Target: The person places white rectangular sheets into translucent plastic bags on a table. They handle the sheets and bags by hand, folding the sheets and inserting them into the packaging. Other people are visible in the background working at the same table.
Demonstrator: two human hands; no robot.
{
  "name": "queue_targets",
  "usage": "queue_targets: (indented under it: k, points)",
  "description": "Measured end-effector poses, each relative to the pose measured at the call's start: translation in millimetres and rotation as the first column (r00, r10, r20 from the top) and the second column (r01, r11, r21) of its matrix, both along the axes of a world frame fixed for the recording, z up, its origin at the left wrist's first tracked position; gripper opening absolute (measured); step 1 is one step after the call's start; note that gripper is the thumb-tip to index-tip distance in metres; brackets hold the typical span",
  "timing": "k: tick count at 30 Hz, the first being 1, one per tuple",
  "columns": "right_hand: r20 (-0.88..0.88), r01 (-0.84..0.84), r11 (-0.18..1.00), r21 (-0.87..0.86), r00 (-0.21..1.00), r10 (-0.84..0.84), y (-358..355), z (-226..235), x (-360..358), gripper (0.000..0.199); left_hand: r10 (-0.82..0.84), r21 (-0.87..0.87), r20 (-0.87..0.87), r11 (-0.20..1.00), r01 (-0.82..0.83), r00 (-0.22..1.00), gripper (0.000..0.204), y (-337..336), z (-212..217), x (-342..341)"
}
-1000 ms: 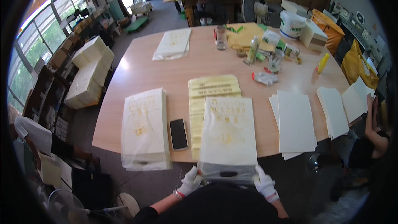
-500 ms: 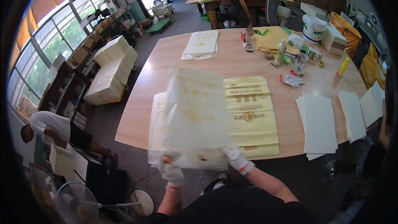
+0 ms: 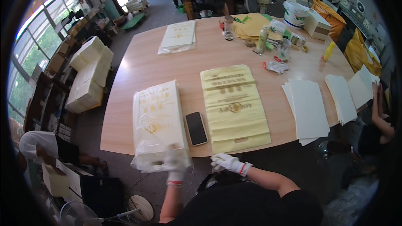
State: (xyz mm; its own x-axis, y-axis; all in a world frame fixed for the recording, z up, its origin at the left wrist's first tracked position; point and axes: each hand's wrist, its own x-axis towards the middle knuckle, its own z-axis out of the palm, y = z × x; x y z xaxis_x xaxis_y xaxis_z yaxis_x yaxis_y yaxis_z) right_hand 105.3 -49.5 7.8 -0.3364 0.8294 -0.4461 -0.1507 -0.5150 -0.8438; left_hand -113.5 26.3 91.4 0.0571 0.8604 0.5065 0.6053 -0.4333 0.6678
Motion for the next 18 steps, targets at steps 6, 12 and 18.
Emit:
queue_targets:
  k: [6, 12, 18]
  points:
    - [0.174, 0.398, 0.91, -0.119, 0.91, -0.375, -84, 22, 93, 0.03, -0.424, -0.214, -0.32, 0.903, 0.372, 0.847, 0.016, -4, -53, 182]
    - [0.156, 0.537, 0.843, -0.032, 0.836, -0.526, -105, 28, 116, 0.028, -0.546, -0.423, -0.246, 0.804, 0.418, 0.801, 0.018, 19, -74, 196]
    - [-0.183, 0.624, 0.774, -0.106, 0.753, -0.632, -19, 53, 91, 0.029, -0.728, -0.417, -0.235, 0.674, 0.61, 0.644, 0.018, 40, -42, 201]
